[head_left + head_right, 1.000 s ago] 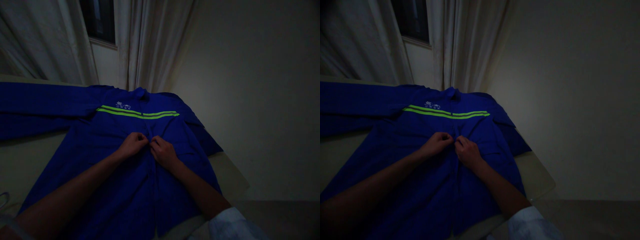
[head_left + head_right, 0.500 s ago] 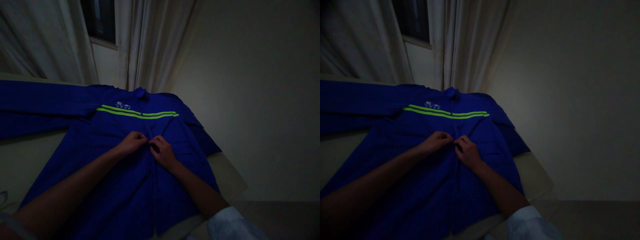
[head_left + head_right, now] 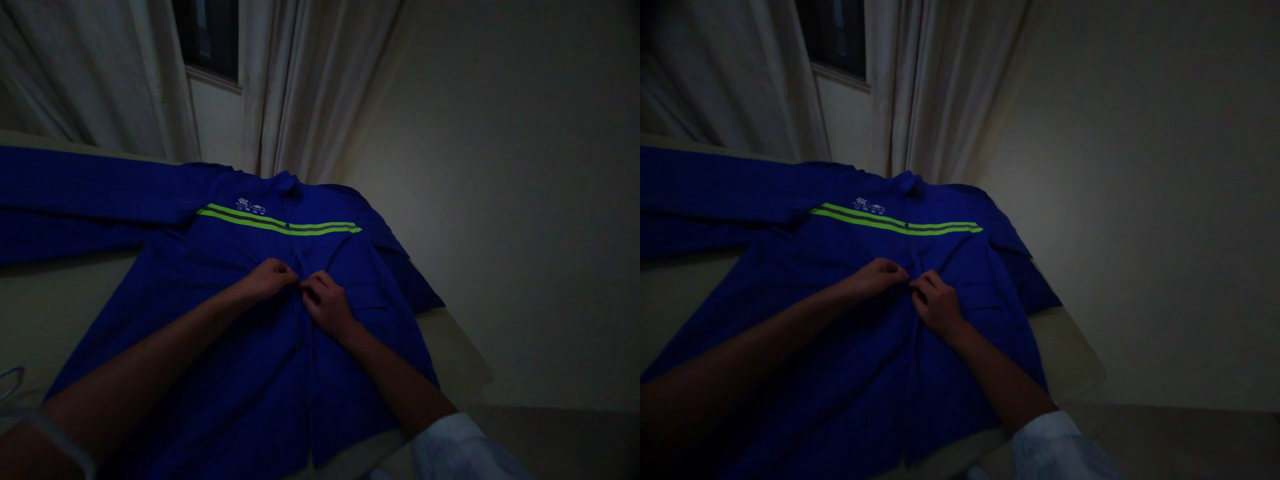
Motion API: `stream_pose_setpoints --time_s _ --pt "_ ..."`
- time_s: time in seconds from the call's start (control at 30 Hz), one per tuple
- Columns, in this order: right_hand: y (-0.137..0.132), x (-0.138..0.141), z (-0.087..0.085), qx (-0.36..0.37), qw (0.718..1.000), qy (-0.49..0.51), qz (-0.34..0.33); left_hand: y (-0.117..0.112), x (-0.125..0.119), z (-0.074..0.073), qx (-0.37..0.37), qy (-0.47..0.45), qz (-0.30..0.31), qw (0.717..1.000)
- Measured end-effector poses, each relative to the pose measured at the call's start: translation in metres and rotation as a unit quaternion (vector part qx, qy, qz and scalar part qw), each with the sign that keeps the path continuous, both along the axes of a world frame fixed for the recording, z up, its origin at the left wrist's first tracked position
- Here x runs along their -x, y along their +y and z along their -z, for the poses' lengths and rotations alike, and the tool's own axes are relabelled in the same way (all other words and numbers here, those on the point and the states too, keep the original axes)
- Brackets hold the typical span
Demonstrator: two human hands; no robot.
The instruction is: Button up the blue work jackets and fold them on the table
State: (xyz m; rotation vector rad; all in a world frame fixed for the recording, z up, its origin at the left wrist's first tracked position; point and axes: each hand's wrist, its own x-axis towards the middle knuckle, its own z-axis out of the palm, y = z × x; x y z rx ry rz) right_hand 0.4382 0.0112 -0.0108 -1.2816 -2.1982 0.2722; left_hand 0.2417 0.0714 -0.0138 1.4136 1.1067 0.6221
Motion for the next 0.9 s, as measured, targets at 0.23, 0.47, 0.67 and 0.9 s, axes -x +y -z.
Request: stream_pose_setpoints --time_s 0.23,0.47,0.67,0.9 --pt "-0.001 0.001 -0.001 -0.012 0.999 -0.037 -0.014 -0.001 0.002 -0.004 0.012 0.002 0.024 1.0" --pt "-0.003 0.001 0.0 -0.018 0.994 -0.103 -0.019 -0.003 0.001 -0.004 -0.003 0.01 0.02 1.0" --pt "-0.007 0.001 -0.005 -0.005 0.988 -0.154 -0.023 0.0 0.002 -0.004 -0.016 0.045 0.027 0.998" --pt "-0.009 0.006 -0.012 0.06 0.975 -0.213 0.004 -0.002 0.005 0.003 -0.119 0.112 0.022 0.986"
